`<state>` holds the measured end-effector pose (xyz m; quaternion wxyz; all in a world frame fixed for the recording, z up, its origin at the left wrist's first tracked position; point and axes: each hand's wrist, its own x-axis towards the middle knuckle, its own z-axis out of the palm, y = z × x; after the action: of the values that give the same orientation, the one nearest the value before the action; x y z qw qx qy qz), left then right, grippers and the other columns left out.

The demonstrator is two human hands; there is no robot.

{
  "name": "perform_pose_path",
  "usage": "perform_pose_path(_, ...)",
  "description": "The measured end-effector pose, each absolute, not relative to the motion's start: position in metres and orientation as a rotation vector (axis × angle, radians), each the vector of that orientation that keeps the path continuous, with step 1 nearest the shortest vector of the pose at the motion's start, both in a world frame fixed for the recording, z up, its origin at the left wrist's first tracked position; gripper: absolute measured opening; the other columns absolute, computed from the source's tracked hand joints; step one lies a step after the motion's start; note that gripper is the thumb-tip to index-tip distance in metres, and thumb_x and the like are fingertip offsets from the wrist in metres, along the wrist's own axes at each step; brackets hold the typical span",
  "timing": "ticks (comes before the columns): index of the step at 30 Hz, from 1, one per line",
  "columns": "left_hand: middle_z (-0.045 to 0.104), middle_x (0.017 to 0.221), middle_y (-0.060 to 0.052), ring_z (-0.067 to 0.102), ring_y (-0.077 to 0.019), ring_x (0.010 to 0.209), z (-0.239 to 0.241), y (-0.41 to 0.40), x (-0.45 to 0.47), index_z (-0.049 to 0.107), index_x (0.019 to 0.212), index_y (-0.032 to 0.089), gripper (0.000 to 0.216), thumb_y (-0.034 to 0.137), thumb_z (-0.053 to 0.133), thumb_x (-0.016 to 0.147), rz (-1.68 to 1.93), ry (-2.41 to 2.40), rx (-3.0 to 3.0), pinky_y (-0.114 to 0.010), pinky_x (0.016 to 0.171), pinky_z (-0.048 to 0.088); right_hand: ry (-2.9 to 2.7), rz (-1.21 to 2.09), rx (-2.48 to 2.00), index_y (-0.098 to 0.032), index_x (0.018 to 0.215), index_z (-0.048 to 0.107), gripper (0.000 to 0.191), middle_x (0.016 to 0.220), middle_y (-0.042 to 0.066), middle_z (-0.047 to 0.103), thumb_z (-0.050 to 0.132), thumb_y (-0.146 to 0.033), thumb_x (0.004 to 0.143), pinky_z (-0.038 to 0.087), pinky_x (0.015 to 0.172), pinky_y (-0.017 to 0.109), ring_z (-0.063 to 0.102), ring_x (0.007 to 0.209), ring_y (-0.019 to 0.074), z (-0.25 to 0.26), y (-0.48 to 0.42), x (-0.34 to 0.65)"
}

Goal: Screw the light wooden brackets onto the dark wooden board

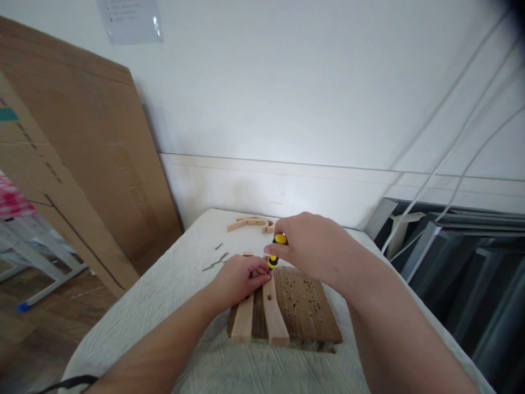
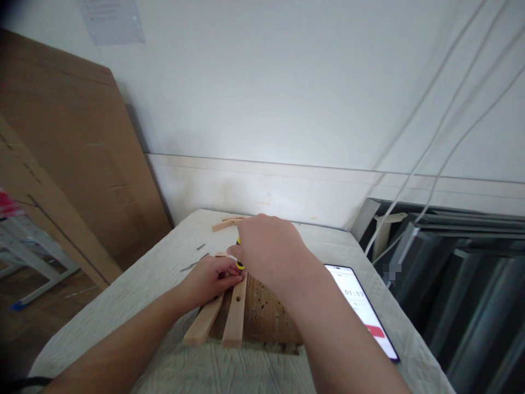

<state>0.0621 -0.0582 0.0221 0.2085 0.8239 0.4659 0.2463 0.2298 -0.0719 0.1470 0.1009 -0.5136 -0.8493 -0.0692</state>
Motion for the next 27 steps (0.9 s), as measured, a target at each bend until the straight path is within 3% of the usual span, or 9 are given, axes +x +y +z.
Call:
perform_pose_path(6, 0.071, 0.081, 0.001, 0.061, -0.0121, 0.074, 0.023, -0.058, 0.062, 0.069, 0.085, 0.021, 0.01, 0.021, 0.061, 0.082, 0.68, 1.285, 2.296, -0.022, 0.066, 0.041, -2.567, -0.11, -1.404, -0.022, 0.088, 0.07, 0.02, 0.08, 0.006, 0.071, 0.054, -0.032, 0.082, 0.036, 0.055, 0.029, 0.063, 0.071, 0.0206, 0.147, -0.069, 0.234)
perform_pose_path(10, 0.07, 0.079, 0.001, 0.059, -0.0118, 0.072, 0.024, -0.059, 0.062, 0.07, 0.085, 0.02, 0.01, 0.021, 0.061, 0.081, 0.7, 1.276, 2.3, -0.021, 0.064, 0.04, -2.593, -0.054, -1.328, -0.022, 0.085, 0.07, 0.02, 0.08, 0.005, 0.071, 0.051, -0.026, 0.082, 0.037, 0.057, 0.029, 0.063, 0.072, 0.0194, 0.146, -0.069, 0.234)
perform_pose_path(16, 0.069, 0.081, 0.0, 0.058, -0.0117, 0.069, 0.025, -0.059, 0.06, 0.071, 0.091, 0.021, 0.015, 0.026, 0.061, 0.081, 0.672, 1.298, 2.317, -0.021, 0.062, 0.038, -2.712, 0.256, -1.025, -0.018, 0.118, 0.064, 0.043, 0.114, 0.007, 0.068, 0.045, -0.008, 0.081, 0.043, 0.083, 0.026, 0.062, 0.1, 0.0171, 0.142, -0.061, 0.247)
perform_pose_path(22, 0.07, 0.083, 0.0, 0.06, -0.0132, 0.076, 0.027, -0.059, 0.063, 0.071, 0.088, 0.022, 0.014, 0.027, 0.059, 0.083, 0.663, 1.28, 2.329, -0.022, 0.067, 0.039, -2.675, 0.34, -1.062, -0.018, 0.106, 0.069, 0.032, 0.11, 0.009, 0.07, 0.043, -0.029, 0.09, 0.045, 0.078, 0.03, 0.064, 0.09, 0.0199, 0.144, -0.056, 0.247)
perform_pose_path(27, 0.066, 0.074, 0.001, 0.054, -0.011, 0.062, 0.031, -0.064, 0.062, 0.07, 0.09, 0.02, 0.018, 0.019, 0.056, 0.078, 0.618, 1.303, 2.322, -0.022, 0.059, 0.036, -2.621, 0.334, -1.007, -0.02, 0.105, 0.067, 0.029, 0.104, 0.006, 0.071, 0.042, -0.022, 0.09, 0.043, 0.076, 0.026, 0.063, 0.087, 0.0164, 0.141, -0.051, 0.241)
